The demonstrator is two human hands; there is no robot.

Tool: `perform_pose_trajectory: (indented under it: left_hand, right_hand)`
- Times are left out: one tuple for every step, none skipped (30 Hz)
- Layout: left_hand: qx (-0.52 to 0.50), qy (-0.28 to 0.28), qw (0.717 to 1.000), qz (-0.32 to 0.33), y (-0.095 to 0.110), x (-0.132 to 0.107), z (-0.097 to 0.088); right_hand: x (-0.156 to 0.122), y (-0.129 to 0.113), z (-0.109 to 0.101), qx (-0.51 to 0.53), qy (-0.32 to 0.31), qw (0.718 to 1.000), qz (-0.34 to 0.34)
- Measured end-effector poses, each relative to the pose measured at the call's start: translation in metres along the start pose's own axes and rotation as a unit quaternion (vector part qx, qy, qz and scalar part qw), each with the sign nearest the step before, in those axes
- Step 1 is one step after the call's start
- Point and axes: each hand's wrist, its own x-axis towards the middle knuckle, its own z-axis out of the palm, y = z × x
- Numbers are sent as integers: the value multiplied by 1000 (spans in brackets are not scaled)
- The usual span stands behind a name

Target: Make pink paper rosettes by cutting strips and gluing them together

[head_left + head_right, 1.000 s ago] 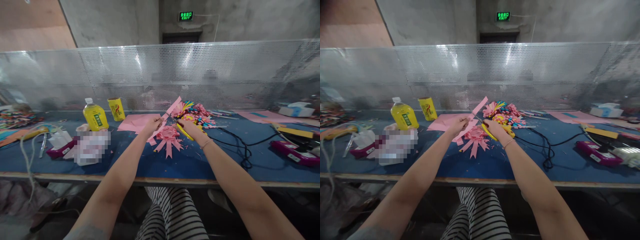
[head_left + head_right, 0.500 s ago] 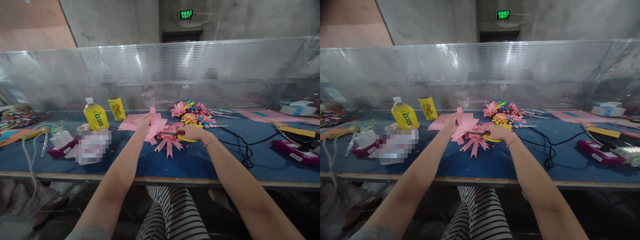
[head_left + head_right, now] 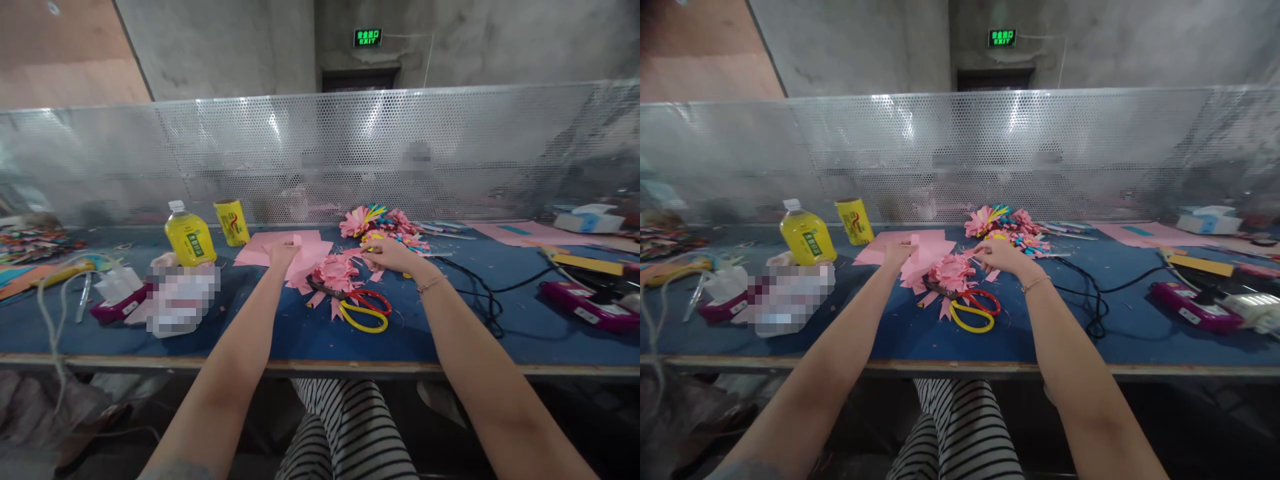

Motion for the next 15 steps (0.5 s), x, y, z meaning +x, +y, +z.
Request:
perform_pose_trajectory:
  left_hand:
    - [41, 6, 999, -2, -3, 1, -1]
    - [78, 8, 997, -1, -6, 1, -3]
    - [111, 3, 994, 0, -8, 1, -4]
    - [143, -5, 990, -1, -10, 0, -5]
    - [173, -10, 985, -2, -11, -1, -6]
    - [203, -12, 979, -1, -10, -2, -7]
    - [230, -9, 973, 6, -9, -4, -8]
    - [252, -4, 967, 26, -6, -6, -8]
    - [267, -4, 962, 58, -2, -8, -8]
    - [273, -18, 956, 104, 4, -12, -8]
    - [261, -55, 950, 165, 12, -17, -6]
    - [234, -111, 938, 230, 20, -24, -3]
    - [204, -185, 919, 281, 30, -34, 0]
    - [180, -253, 894, 323, 39, -45, 4]
    - [161, -302, 865, 367, 49, -57, 9]
  right_hand:
    - [2, 5, -2, -40, 61, 997, 3]
    - [3, 10, -2, -84, 105, 991, 6]
    - [4, 15, -3, -124, 121, 985, 14]
    - [5, 19, -2, -156, 109, 981, 26]
    - [6, 23, -1, -182, 79, 979, 36]
    - [6, 25, 1, -203, 39, 978, 41]
    - [6, 27, 3, -221, 0, 974, 40]
    - [5, 27, 6, -239, -30, 970, 34]
    - [5, 26, 8, -254, -52, 965, 27]
    - [5, 25, 10, -269, -65, 961, 23]
    - [5, 23, 12, -285, -75, 955, 21]
    - [5, 21, 14, -298, -82, 951, 23]
    - [5, 19, 15, -310, -88, 946, 28]
    - [6, 17, 16, -317, -93, 943, 32]
    - [6, 16, 17, -323, -95, 941, 34]
